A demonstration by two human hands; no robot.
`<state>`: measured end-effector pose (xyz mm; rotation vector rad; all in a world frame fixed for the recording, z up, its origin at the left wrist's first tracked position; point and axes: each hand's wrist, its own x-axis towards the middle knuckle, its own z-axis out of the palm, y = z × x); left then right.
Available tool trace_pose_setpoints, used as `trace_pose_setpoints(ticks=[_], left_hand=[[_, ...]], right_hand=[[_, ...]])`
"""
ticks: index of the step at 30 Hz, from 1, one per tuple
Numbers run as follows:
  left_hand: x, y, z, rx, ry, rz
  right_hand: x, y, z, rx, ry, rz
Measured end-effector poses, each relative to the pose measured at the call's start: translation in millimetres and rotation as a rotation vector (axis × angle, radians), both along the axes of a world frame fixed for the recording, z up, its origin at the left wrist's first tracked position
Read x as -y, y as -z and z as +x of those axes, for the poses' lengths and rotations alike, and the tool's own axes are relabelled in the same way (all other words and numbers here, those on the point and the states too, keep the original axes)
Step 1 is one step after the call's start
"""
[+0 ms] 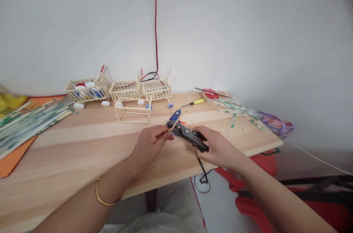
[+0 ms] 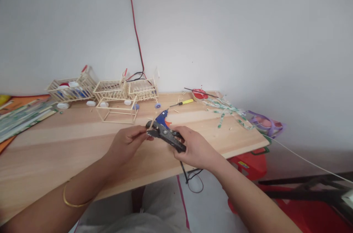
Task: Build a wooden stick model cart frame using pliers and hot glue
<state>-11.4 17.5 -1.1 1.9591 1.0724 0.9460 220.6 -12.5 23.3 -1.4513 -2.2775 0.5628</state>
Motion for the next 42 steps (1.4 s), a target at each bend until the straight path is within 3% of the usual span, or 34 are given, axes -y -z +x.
trace_pose_setpoints(ticks=[18, 42], left_hand=[[2, 2.7, 0, -0.113, -0.102, 0.176], [-4, 5.6, -1, -0.019, -0.116, 0.039]], right_hand=[[4, 8.2, -5, 0.108, 0.046, 0.160], [-3, 10.3, -15, 0.398, 0.077, 0.160]])
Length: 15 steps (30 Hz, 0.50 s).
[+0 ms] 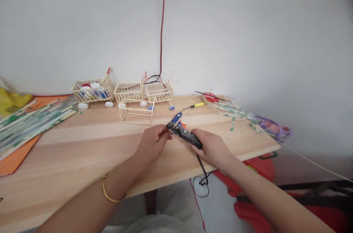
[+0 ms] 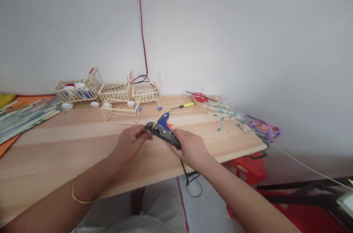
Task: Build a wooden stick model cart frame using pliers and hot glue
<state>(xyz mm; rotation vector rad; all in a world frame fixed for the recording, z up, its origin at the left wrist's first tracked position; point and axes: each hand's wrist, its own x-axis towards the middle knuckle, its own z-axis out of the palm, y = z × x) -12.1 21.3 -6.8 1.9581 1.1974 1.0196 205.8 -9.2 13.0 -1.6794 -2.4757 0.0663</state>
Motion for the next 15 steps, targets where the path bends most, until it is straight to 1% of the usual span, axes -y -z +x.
trace_pose_setpoints(ticks=[3, 10, 15], left_hand=[[-0.9, 1.1, 0.1, 0.030, 0.012, -0.050], [-1.8, -0.3, 1.5, 0.106, 0.048, -0.179], [-4.6, 4.1, 2.4, 0.155, 0.057, -0.252]], right_hand=[[-1.5, 1.9, -0.9, 0.012, 0.010, -0.019], [-9.1, 3.7, 3.7, 0.125, -0.027, -0.048], [-10.1, 4.3, 3.8, 0.139, -0.027, -0.064]])
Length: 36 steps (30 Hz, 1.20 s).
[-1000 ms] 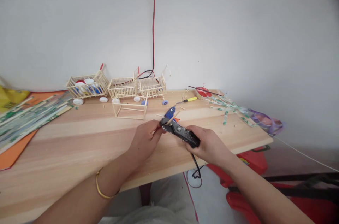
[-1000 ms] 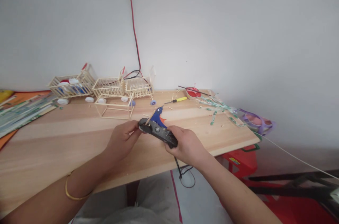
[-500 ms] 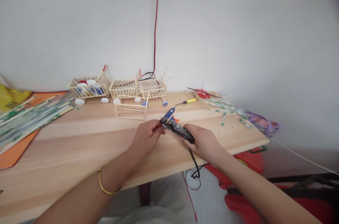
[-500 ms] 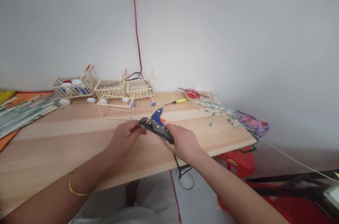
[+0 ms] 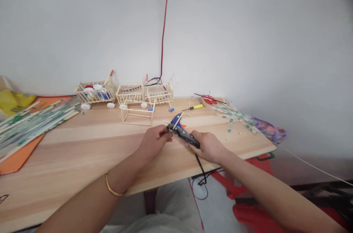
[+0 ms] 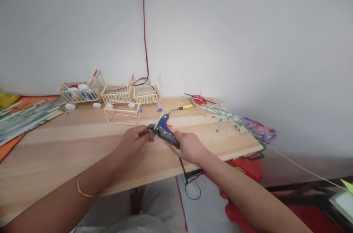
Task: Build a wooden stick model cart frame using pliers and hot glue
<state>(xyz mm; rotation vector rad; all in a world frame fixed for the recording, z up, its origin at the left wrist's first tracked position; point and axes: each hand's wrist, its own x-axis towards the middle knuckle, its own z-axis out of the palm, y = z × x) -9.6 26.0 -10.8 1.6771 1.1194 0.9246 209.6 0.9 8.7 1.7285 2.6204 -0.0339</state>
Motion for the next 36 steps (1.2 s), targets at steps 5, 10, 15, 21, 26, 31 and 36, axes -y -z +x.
trace_pose_setpoints(ticks=[5, 10, 15, 21, 26, 31, 36], left_hand=[[-2, 5.5, 1, 0.024, 0.007, -0.038], [-1, 5.4, 1, 0.002, 0.006, -0.021], [1, 0.4, -1, -0.039, 0.012, 0.109], [3, -1.7, -4, -0.114, -0.045, 0.316], [4, -1.0, -5, -0.139, -0.018, 0.373], [6, -3.4, -4, -0.085, 0.021, 0.345], [7, -4.5, -4, -0.031, 0.073, 0.298]], right_hand=[[0, 3.6, 1, 0.002, 0.030, -0.023], [-2, 3.2, 1, -0.055, 0.031, -0.030], [-1, -2.5, -1, -0.315, 0.002, -0.116], [3, -7.7, -6, -0.408, -0.004, -0.066], [6, -8.6, -4, -0.375, -0.015, -0.016], [6, -4.9, 0, -0.341, -0.015, 0.020], [3, -4.1, 1, -0.338, -0.049, 0.014]])
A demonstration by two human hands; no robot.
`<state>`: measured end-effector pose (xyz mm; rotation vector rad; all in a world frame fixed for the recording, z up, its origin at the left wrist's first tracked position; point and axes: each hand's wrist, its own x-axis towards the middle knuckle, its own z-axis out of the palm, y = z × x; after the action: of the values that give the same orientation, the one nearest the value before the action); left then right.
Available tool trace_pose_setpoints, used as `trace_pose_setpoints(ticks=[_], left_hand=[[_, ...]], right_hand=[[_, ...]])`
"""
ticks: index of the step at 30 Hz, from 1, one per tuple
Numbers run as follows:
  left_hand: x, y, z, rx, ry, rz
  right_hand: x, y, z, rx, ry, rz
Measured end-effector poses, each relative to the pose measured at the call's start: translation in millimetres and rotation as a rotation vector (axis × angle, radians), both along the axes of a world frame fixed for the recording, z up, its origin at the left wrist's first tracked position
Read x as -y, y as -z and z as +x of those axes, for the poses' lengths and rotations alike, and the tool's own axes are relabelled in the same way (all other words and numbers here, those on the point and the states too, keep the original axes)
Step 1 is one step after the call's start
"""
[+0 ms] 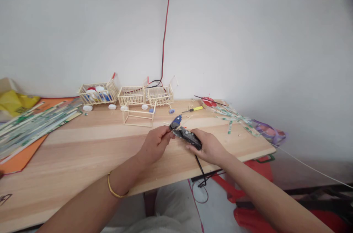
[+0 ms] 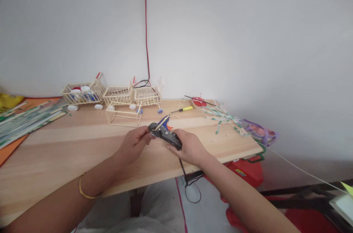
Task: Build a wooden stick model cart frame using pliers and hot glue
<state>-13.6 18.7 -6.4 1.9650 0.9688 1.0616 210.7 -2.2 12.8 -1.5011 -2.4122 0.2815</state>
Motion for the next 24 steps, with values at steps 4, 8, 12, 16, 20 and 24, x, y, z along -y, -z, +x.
trace_pose_setpoints(ticks=[4, 8, 12, 16, 20, 24], left_hand=[[0, -1.3, -1, 0.014, 0.026, -0.046], [2, -2.2, 0, 0.002, 0.005, -0.066], [0, 2.9, 3, -0.012, -0.032, -0.081], [-5, 8.7, 3, 0.007, -0.053, -0.135], [-7, 5.9, 1, 0.020, -0.050, -0.151], [-4, 1.9, 1, -0.001, -0.147, -0.039]], right_hand=[[-1, 0.0, 0, 0.083, 0.031, -0.018], [-1, 1.7, 0, 0.152, 0.054, -0.012], [-1, 2.4, -2, 0.182, 0.074, -0.021], [-3, -3.9, -6, 0.114, 0.056, -0.133], [-2, -10.8, -8, -0.114, 0.002, -0.231], [0, -10.9, -15, -0.243, 0.007, -0.248]])
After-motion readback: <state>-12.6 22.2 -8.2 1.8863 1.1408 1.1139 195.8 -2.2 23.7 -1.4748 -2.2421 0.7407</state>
